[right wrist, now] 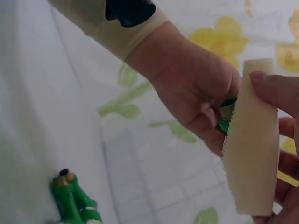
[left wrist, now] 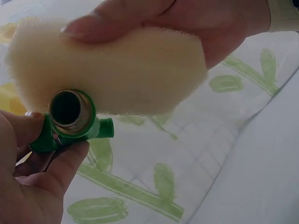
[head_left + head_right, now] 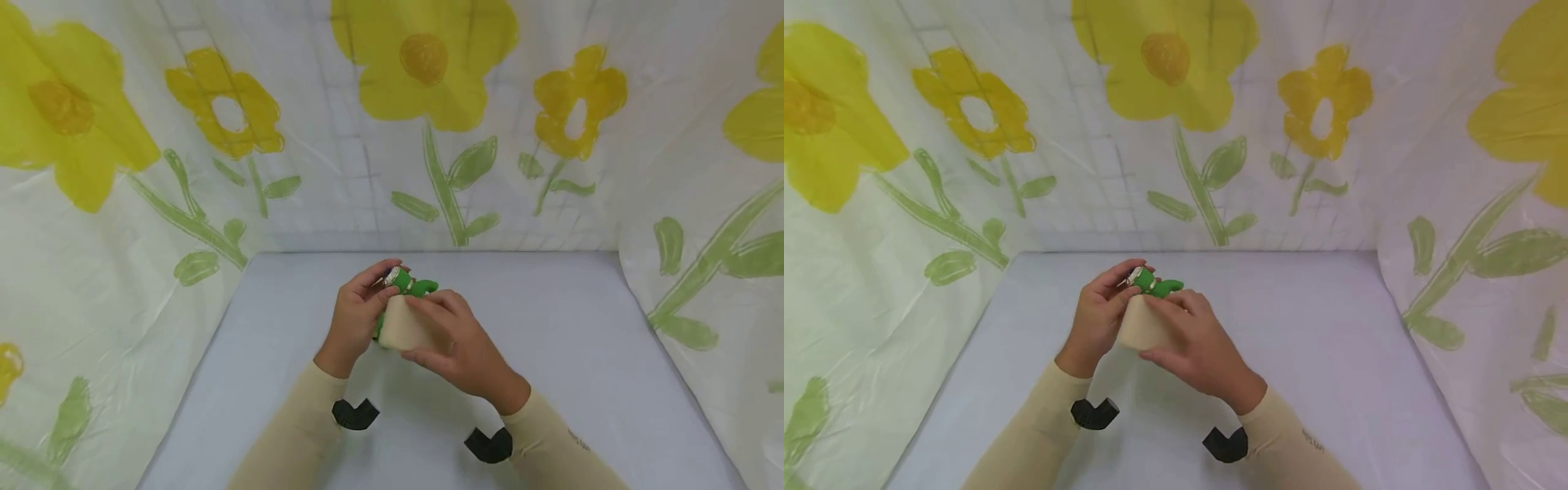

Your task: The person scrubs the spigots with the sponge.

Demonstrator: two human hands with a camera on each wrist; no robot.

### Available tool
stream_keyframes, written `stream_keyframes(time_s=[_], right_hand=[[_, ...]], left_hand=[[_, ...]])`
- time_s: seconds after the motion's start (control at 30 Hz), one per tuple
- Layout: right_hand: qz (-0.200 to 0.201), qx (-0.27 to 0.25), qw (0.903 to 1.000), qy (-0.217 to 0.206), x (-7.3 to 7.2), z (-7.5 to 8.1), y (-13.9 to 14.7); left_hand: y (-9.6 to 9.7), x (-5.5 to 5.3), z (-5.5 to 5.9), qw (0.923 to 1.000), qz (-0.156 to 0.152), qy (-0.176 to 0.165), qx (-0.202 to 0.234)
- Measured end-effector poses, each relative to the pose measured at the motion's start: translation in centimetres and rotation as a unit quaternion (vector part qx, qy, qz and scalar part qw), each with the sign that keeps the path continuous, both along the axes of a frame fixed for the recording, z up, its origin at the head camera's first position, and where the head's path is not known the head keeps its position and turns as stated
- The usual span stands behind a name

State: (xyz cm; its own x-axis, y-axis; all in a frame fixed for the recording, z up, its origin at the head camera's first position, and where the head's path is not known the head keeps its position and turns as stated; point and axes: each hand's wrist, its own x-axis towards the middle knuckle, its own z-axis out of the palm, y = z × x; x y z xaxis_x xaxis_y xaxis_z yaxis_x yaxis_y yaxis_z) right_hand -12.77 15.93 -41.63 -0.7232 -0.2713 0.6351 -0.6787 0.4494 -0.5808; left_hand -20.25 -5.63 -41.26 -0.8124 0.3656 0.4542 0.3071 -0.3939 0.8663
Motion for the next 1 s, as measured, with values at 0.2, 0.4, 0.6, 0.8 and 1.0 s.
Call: stream_keyframes(time_s=[0.2, 0.4, 0.6, 0.8, 1.0], right_hand=[[-0.159, -0.033, 0.9865, -0.019, -0.7, -0.7, 0.9], [-0.051, 0.014, 0.9985, 0.012, 0.9, -1.0, -0.1], [-0.129, -0.007, 0.9912, 0.029, -0.3, -0.9, 0.6], [-0.118, -0.01, 0.9929, -0.006, -0.2, -1.2, 0.6], [-0.065, 0.01, 0.9977, 0.02, -0.1, -0.6, 0.0]], left_hand=[[-0.1, 0.6, -0.6, 0.9995, -0.032, 0.0, -0.007], [0.0, 0.6, -0.9, 1.0, -0.007, -0.002, -0.005], [0.2, 0.6, -0.9, 0.9991, -0.034, -0.004, 0.027], [0.2, 0.6, -1.0, 0.9996, -0.016, -0.017, 0.017], [0.2, 0.5, -0.6, 0.9992, -0.009, -0.023, 0.03]])
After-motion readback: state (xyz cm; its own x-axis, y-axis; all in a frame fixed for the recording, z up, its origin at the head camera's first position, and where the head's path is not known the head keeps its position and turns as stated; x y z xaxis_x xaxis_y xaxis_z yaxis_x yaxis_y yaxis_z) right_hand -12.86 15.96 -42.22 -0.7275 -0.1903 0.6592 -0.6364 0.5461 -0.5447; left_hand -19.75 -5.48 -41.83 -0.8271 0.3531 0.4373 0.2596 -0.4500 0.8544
